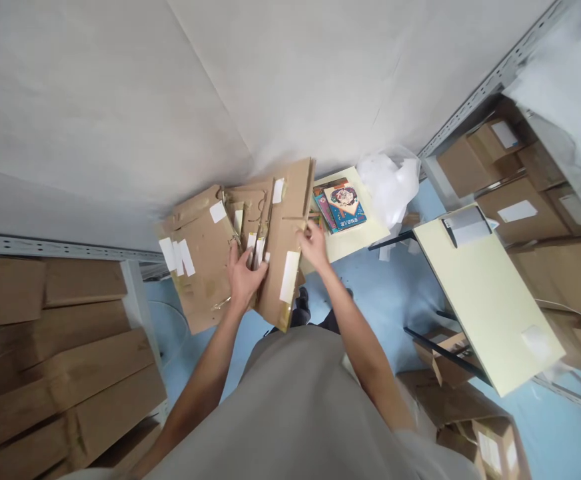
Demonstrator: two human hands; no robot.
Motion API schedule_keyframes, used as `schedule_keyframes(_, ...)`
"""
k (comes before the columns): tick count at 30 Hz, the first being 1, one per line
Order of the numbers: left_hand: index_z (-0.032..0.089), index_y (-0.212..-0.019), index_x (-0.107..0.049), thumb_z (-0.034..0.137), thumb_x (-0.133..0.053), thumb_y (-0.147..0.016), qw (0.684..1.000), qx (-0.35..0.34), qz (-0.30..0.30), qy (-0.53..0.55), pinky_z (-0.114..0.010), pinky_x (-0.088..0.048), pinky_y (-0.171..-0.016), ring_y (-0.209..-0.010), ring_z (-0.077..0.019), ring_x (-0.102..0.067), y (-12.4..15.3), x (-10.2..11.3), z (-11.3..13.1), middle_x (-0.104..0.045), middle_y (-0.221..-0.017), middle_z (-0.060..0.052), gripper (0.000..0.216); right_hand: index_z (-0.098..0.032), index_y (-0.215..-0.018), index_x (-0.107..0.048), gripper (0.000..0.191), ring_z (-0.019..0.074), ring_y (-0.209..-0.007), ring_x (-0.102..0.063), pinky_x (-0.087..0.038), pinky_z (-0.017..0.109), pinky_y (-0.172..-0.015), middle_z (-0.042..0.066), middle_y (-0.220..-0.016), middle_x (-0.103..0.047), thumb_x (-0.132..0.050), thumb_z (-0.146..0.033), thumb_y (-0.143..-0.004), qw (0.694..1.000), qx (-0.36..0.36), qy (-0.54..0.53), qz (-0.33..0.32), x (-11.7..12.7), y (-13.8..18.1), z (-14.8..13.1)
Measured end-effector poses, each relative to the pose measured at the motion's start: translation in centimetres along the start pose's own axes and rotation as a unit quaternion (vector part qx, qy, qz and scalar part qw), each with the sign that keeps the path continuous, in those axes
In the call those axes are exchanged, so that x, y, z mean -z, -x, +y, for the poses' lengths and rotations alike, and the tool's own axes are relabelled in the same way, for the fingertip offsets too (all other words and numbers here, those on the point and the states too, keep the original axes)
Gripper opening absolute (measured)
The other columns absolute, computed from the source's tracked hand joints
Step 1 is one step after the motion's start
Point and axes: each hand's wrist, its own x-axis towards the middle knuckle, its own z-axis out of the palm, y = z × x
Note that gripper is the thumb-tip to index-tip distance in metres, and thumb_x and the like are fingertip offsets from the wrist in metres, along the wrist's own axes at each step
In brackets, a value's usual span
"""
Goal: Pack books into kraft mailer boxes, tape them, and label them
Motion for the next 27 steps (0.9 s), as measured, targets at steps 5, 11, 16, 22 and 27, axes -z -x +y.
schedule_keyframes(5,0.019,-0.146,-0.072,0.027,-0.076,-0.086,0.999,0.003,-0.044,-0.021,-0.071,-0.025,-0.137,-0.168,-0.0456,-0.034,0.7,-1.5,-1.0,-0.035,-0.182,-0.018,0.061,-0.024,-0.101,-0.071,0.032,0.022,-0.096,-0.068,-0.058,0.033,-0.087,0.0,-0.099,-0.076,-0.078,-0.054,-0.093,0.999,0.054,-0.008,-0.002,7.6,-1.6,-9.1)
schedule_keyframes(11,0.015,-0.156,-0.062,0.034,-0.079,-0.09,0.989,0.007,-0.106,-0.107,-0.087,-0.012,-0.129,-0.172,-0.0525,-0.019,2.0,-5.2,-0.2,-0.03,-0.181,-0.03,0.07,-0.024,-0.094,-0.075,0.033,0.0199,-0.089,-0.071,-0.059,0.03,-0.077,0.0,-0.096,-0.077,-0.087,-0.054,-0.09,0.991,0.085,0.086,0.059,16.8,5.8,-16.7)
schedule_keyframes(16,0.014,-0.162,-0.053,0.043,-0.076,-0.094,0.993,-0.026,-0.101,-0.053,-0.081,-0.014,-0.133,-0.172,-0.0492,-0.02,1.7,-6.5,3.7,-0.035,-0.179,-0.028,0.077,-0.023,-0.102,-0.081,0.037,0.0187,-0.079,-0.072,-0.06,0.03,-0.07,0.002,-0.097,-0.081,-0.09,-0.057,-0.088,0.976,0.038,0.128,0.173,22.8,13.6,-15.9)
schedule_keyframes(22,0.015,-0.163,-0.051,0.046,-0.072,-0.099,0.965,-0.215,-0.101,0.113,-0.052,-0.028,-0.14,-0.167,-0.036,-0.039,1.2,-7.8,13.5,-0.048,-0.173,-0.023,0.075,-0.022,-0.098,-0.082,0.038,0.0199,-0.073,-0.069,-0.057,0.032,-0.068,0.003,-0.086,-0.079,-0.086,-0.059,-0.089,0.92,0.021,0.21,0.329,28.6,21.0,-10.9)
schedule_keyframes(27,0.017,-0.162,-0.053,0.049,-0.073,-0.1,0.904,-0.335,-0.156,0.215,-0.049,-0.038,-0.136,-0.158,-0.0337,-0.053,4.1,-9.3,24.8,-0.058,-0.165,-0.02,0.072,-0.024,-0.102,-0.086,0.036,0.0252,-0.084,-0.074,-0.06,0.038,-0.079,0.007,-0.097,-0.081,-0.076,-0.059,-0.099,0.901,0.015,0.293,0.319,34.1,26.5,-8.1)
